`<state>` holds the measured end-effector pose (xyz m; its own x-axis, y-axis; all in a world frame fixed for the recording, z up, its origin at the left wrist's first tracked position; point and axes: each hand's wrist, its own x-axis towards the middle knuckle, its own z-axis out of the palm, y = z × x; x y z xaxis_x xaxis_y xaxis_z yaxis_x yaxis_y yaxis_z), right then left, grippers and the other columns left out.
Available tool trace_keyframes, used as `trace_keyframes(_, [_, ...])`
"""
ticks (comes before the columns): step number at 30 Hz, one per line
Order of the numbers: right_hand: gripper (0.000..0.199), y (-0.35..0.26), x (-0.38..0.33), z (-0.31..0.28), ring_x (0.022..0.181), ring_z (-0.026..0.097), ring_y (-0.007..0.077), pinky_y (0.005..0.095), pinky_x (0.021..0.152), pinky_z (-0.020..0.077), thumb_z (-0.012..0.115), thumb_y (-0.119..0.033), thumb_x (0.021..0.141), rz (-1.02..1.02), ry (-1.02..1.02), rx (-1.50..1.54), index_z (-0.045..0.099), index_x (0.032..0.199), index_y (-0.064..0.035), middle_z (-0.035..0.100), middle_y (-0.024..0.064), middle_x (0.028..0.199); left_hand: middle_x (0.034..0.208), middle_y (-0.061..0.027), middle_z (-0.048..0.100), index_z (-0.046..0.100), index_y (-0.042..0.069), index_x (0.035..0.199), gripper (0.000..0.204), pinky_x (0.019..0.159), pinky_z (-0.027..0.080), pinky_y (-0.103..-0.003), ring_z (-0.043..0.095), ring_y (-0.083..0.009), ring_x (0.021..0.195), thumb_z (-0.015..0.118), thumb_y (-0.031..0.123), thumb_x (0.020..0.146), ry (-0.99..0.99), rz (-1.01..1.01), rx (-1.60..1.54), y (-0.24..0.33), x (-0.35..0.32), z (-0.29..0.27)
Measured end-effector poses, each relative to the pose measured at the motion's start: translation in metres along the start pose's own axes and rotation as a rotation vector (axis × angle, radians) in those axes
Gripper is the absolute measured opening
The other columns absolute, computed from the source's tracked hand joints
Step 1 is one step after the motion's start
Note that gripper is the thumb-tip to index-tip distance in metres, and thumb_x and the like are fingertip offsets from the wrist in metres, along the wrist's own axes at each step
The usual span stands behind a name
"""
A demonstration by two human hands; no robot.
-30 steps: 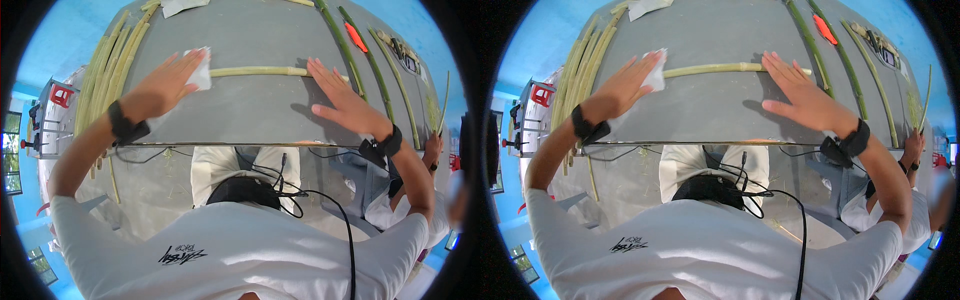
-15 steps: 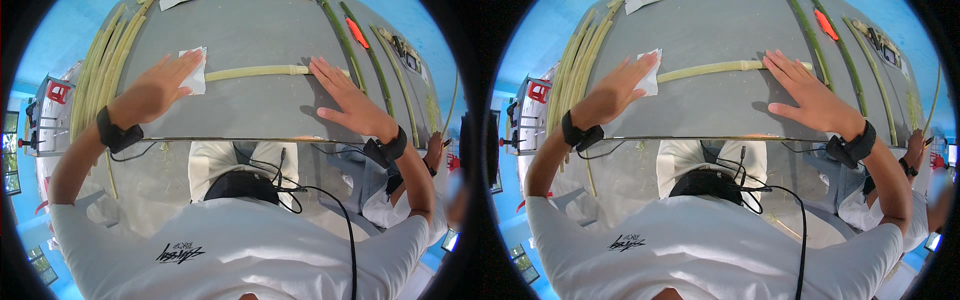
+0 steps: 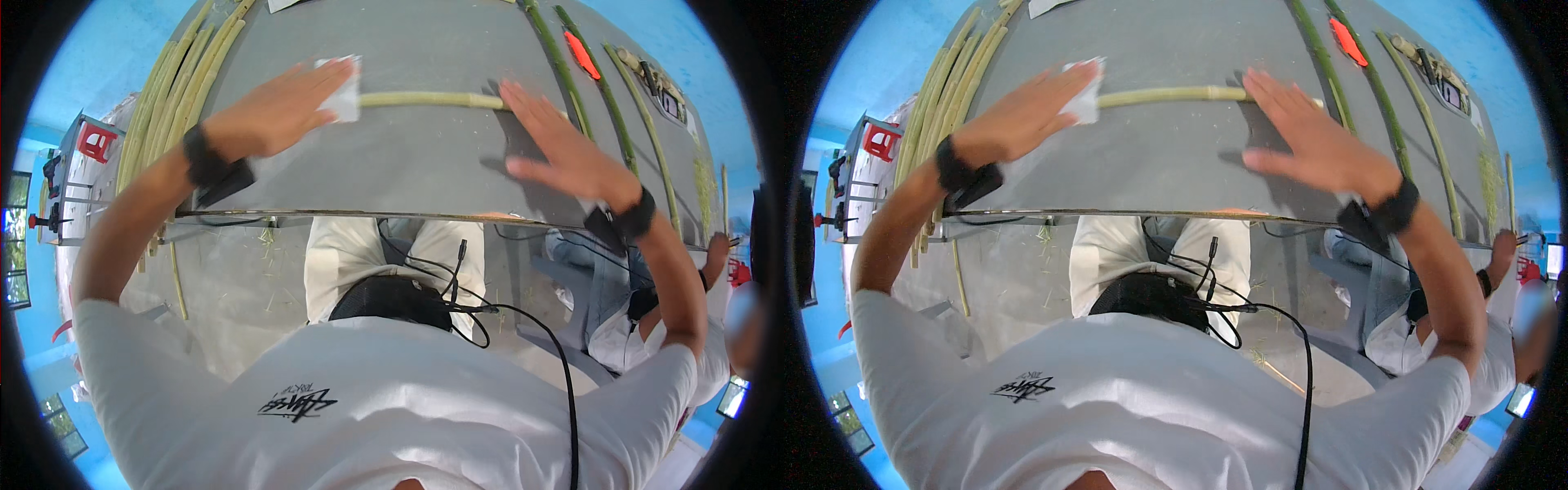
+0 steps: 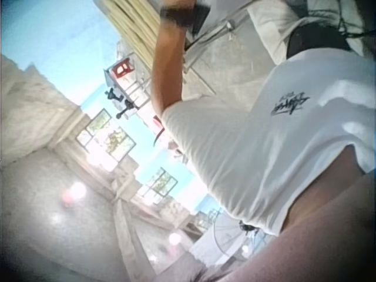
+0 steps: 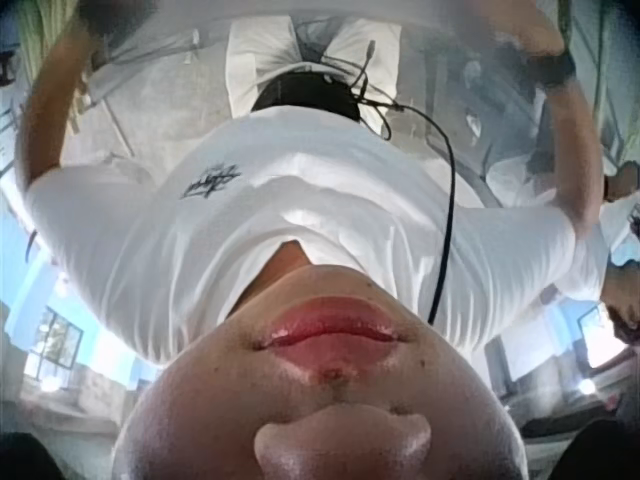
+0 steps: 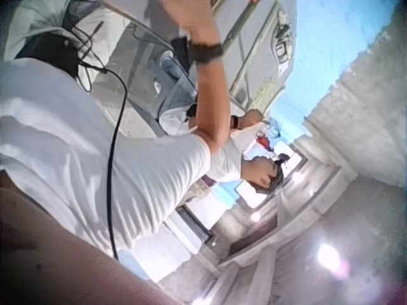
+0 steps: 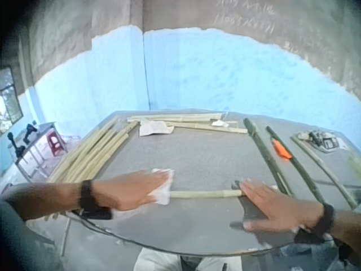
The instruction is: Manually sanding the surface of bamboo sticks using a piece of abrasive paper.
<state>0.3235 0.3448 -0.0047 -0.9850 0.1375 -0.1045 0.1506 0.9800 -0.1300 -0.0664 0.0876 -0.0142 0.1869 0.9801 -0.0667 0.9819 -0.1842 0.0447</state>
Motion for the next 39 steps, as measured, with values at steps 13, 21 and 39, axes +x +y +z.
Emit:
trace_keyframes(13, [0.104, 0.046, 0.066, 0.005, 0.174, 0.019, 0.0372, 0.0524, 0.142, 0.0142, 0.056, -0.069, 0.110, 0.084, 0.041, 0.052, 0.022, 0.178, 0.0031, 0.022, 0.0259, 0.186, 0.187, -0.0180, 0.025, 0.020, 0.006, 0.181, 0.071, 0.141, 0.018, -0.056, 0.021, -0.0345, 0.174, 0.043, 0.040, 0.123, 0.020, -0.031, -0.015, 0.010, 0.109, 0.015])
trace_keyframes(21, [0.108, -0.003, -0.021, -0.002, 0.175, 0.016, 0.0387, 0.0535, 0.142, 0.0131, 0.058, -0.069, 0.109, -0.015, -0.035, 0.034, 0.019, 0.178, 0.0032, 0.021, 0.0262, 0.186, 0.183, -0.0203, 0.036, 0.027, 0.000, 0.178, 0.070, 0.138, 0.025, -0.057, 0.035, -0.0339, 0.169, 0.049, 0.034, 0.120, 0.093, 0.035, 0.143, 0.010, -0.035, 0.005])
trace_keyframes(39, [0.108, -0.001, -0.024, -0.003, 0.176, 0.011, 0.0377, 0.0545, 0.143, 0.0077, 0.062, -0.063, 0.109, -0.003, -0.099, 0.093, 0.012, 0.181, 0.0005, 0.016, 0.0234, 0.188, 0.185, -0.0164, 0.032, 0.023, 0.006, 0.180, 0.073, 0.138, 0.024, -0.059, 0.032, -0.0340, 0.171, 0.051, 0.036, 0.120, 0.026, -0.005, 0.100, -0.014, -0.034, 0.004])
